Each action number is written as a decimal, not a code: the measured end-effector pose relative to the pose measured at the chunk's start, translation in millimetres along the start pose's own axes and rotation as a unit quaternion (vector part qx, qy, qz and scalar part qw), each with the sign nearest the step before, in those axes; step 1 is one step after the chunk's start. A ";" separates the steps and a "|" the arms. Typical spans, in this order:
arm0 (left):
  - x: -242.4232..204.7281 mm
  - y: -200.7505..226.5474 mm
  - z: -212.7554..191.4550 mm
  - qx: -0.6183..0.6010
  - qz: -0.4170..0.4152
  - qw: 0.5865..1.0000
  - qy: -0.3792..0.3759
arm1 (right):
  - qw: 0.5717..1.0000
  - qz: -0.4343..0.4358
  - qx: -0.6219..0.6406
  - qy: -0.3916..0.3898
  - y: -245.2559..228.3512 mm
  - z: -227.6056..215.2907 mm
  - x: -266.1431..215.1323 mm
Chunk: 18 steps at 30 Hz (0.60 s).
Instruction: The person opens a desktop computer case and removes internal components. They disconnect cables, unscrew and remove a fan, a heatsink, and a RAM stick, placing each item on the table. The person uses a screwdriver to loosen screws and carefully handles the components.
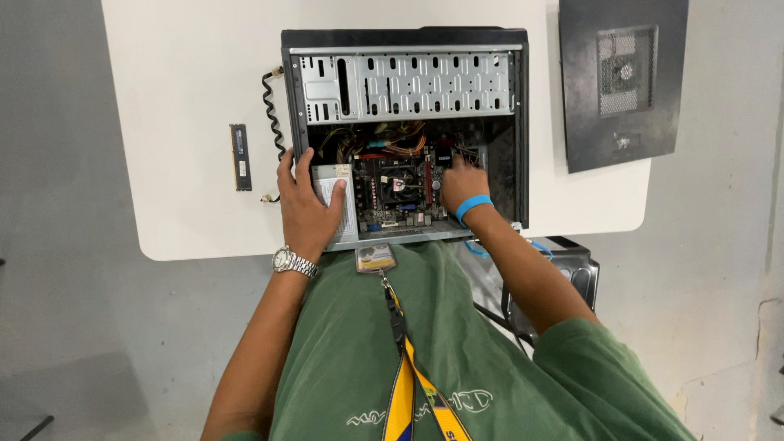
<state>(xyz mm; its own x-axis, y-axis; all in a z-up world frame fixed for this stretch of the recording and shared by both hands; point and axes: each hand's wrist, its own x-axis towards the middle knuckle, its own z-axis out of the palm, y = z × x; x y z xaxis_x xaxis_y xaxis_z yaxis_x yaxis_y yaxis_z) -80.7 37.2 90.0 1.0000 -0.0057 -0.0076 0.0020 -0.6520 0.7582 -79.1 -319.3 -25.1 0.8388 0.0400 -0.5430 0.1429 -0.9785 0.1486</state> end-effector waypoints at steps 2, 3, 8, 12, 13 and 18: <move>1.4 -1.8 -0.5 0.000 0.004 1.000 0.000 | 0.997 -0.001 0.072 0.004 4.4 -7.6 2.3; 2.6 -3.1 0.6 -0.002 0.013 1.000 -0.003 | 0.989 0.003 0.145 0.007 7.1 -9.8 2.7; 2.2 -0.9 0.8 0.005 0.004 1.000 -0.013 | 0.981 0.004 0.193 -0.028 9.1 -15.8 -2.8; 2.4 4.3 -2.3 0.002 -0.005 1.000 -0.015 | 0.980 -0.009 0.196 -0.038 4.1 -25.6 -9.1; 2.3 2.8 -1.5 0.003 -0.006 1.000 -0.015 | 0.980 -0.010 0.196 -0.038 2.1 -29.6 -10.4; 1.5 0.4 -0.1 -0.007 0.001 1.000 -0.011 | 0.982 -0.029 0.177 -0.055 4.2 -7.9 0.8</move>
